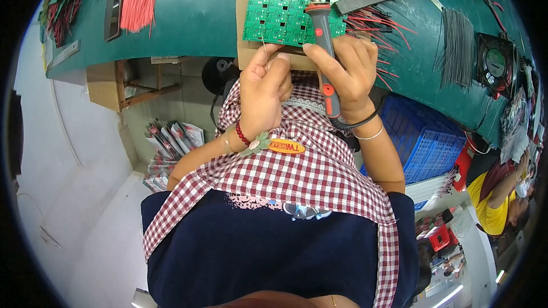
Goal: The person solders wires onto a green circuit board at an industrial workbench using a soldering iron.
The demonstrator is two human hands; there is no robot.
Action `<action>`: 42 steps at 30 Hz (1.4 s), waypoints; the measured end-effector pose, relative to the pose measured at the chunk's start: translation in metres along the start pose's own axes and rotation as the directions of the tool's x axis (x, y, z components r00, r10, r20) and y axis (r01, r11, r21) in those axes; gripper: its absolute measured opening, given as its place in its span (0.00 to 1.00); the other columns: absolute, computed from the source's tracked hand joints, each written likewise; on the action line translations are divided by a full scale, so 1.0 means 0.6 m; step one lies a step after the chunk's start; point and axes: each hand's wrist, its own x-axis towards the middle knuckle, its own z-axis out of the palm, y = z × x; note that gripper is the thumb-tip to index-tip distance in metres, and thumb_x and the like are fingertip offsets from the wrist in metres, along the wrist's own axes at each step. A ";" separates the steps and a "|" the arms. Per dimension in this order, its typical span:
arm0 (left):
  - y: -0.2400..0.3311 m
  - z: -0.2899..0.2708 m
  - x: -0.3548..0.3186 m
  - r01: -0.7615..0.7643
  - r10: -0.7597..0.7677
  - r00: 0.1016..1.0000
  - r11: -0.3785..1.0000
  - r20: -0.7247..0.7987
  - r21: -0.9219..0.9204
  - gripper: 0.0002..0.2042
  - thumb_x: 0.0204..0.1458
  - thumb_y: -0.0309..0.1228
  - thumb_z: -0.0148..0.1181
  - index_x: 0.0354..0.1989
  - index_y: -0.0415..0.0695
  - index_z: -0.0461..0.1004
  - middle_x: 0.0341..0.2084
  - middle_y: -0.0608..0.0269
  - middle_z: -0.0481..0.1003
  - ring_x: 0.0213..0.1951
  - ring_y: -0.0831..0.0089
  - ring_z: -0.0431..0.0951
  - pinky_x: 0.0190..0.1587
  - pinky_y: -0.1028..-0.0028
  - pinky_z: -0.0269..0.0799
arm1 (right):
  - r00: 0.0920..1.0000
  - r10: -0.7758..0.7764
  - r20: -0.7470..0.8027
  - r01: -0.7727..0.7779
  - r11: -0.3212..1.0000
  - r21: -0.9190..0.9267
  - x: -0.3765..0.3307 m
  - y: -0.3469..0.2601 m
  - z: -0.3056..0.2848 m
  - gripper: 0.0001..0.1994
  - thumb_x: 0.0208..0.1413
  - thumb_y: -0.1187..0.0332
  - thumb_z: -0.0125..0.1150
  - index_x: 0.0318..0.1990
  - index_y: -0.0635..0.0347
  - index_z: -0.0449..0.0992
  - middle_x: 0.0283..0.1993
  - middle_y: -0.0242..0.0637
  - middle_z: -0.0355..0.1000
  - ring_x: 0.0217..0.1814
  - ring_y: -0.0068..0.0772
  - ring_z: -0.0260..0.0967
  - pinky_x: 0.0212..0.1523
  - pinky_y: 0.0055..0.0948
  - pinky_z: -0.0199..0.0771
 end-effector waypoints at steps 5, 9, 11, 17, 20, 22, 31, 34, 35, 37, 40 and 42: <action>-0.002 0.014 -0.010 -0.058 0.058 0.988 0.998 -0.140 0.006 0.17 0.61 0.24 0.51 0.56 0.31 0.63 0.15 0.78 0.61 0.15 0.92 0.55 0.16 0.84 0.48 | 1.000 -0.017 -0.014 0.017 1.000 0.005 -0.003 0.003 0.002 0.18 0.38 0.72 0.65 0.42 0.48 0.80 0.31 0.30 0.70 0.35 0.32 0.69 0.39 0.32 0.62; -0.005 0.010 -0.016 -0.081 0.092 0.989 0.993 -0.118 0.091 0.15 0.60 0.23 0.51 0.54 0.31 0.63 0.15 0.78 0.64 0.16 0.92 0.57 0.18 0.85 0.50 | 0.999 -0.027 -0.022 0.027 0.999 0.026 -0.005 0.005 0.003 0.19 0.38 0.73 0.65 0.44 0.48 0.79 0.32 0.31 0.70 0.35 0.33 0.69 0.39 0.32 0.63; -0.010 0.006 -0.014 -0.085 0.099 0.989 0.989 -0.108 0.120 0.14 0.59 0.22 0.51 0.53 0.32 0.64 0.16 0.78 0.64 0.17 0.92 0.57 0.19 0.85 0.50 | 1.000 -0.025 -0.015 0.026 0.999 0.035 -0.006 0.006 0.003 0.20 0.39 0.74 0.65 0.44 0.48 0.79 0.32 0.31 0.70 0.36 0.33 0.69 0.39 0.32 0.63; -0.008 -0.009 -0.021 -0.198 0.242 0.960 0.942 -0.141 0.270 0.09 0.57 0.22 0.55 0.45 0.36 0.68 0.15 0.76 0.66 0.15 0.92 0.56 0.16 0.84 0.48 | 0.997 0.011 -0.072 -0.010 1.000 0.022 -0.030 0.001 -0.016 0.21 0.39 0.76 0.69 0.45 0.48 0.77 0.33 0.32 0.72 0.37 0.36 0.70 0.39 0.33 0.64; -0.006 -0.008 -0.025 -0.255 0.320 0.947 0.776 -0.012 0.577 0.07 0.57 0.22 0.57 0.43 0.36 0.71 0.15 0.78 0.63 0.17 0.93 0.54 0.19 0.84 0.47 | 0.993 0.068 -0.098 -0.074 0.996 -0.050 -0.052 0.001 -0.032 0.19 0.44 0.77 0.72 0.45 0.56 0.74 0.36 0.38 0.76 0.38 0.40 0.71 0.42 0.34 0.67; -0.005 -0.008 -0.026 -0.331 0.393 0.915 0.606 0.090 0.724 0.06 0.56 0.22 0.57 0.41 0.36 0.71 0.15 0.81 0.60 0.20 0.92 0.54 0.21 0.84 0.48 | 0.993 0.088 -0.073 -0.094 0.991 -0.090 -0.064 0.002 -0.039 0.19 0.44 0.77 0.72 0.45 0.55 0.74 0.36 0.38 0.76 0.38 0.40 0.71 0.44 0.34 0.66; -0.005 -0.024 -0.022 -0.246 0.278 0.960 0.881 -0.023 0.404 0.02 0.58 0.23 0.56 0.36 0.37 0.72 0.17 0.79 0.63 0.20 0.92 0.56 0.21 0.85 0.50 | 0.989 0.054 -0.139 -0.077 0.984 -0.161 -0.075 0.010 -0.030 0.17 0.43 0.74 0.71 0.43 0.47 0.77 0.35 0.32 0.74 0.38 0.33 0.70 0.44 0.32 0.60; -0.002 -0.030 -0.025 -0.319 0.326 0.945 0.907 0.020 0.275 0.07 0.62 0.28 0.52 0.35 0.36 0.72 0.16 0.78 0.60 0.18 0.90 0.54 0.21 0.82 0.48 | 0.993 0.066 -0.098 -0.079 0.989 -0.129 -0.080 0.009 -0.037 0.18 0.41 0.75 0.70 0.42 0.45 0.78 0.34 0.30 0.74 0.38 0.32 0.69 0.44 0.32 0.59; -0.001 -0.032 -0.024 -0.394 0.384 0.919 0.902 0.089 0.178 0.10 0.64 0.31 0.49 0.36 0.36 0.72 0.15 0.79 0.57 0.17 0.89 0.51 0.20 0.81 0.45 | 0.997 0.057 -0.050 -0.064 0.986 -0.153 -0.082 0.009 -0.041 0.17 0.43 0.74 0.71 0.42 0.48 0.77 0.34 0.31 0.74 0.38 0.34 0.70 0.44 0.32 0.60; 0.004 -0.036 -0.025 -0.429 0.416 0.903 0.879 0.106 0.207 0.14 0.66 0.35 0.47 0.36 0.36 0.71 0.14 0.77 0.54 0.17 0.86 0.50 0.20 0.79 0.45 | 0.999 0.044 -0.010 -0.045 0.983 -0.176 -0.082 0.010 -0.043 0.16 0.45 0.74 0.72 0.41 0.51 0.76 0.33 0.33 0.75 0.38 0.36 0.70 0.44 0.32 0.61; 0.046 -0.041 -0.022 -0.563 0.561 0.825 0.810 0.065 0.162 0.14 0.64 0.39 0.51 0.35 0.39 0.71 0.17 0.73 0.58 0.19 0.84 0.52 0.20 0.78 0.47 | 0.999 0.049 0.011 -0.046 0.979 -0.198 -0.082 0.006 -0.044 0.16 0.46 0.75 0.70 0.42 0.49 0.74 0.34 0.34 0.74 0.37 0.36 0.70 0.44 0.34 0.61; 0.114 -0.045 -0.011 -0.700 0.706 0.705 0.675 0.071 0.234 0.14 0.65 0.39 0.48 0.37 0.41 0.70 0.18 0.72 0.57 0.20 0.82 0.52 0.21 0.77 0.47 | 0.997 0.054 -0.048 -0.062 0.982 -0.179 -0.077 0.004 -0.046 0.17 0.42 0.76 0.67 0.42 0.47 0.76 0.34 0.33 0.74 0.37 0.35 0.70 0.43 0.33 0.60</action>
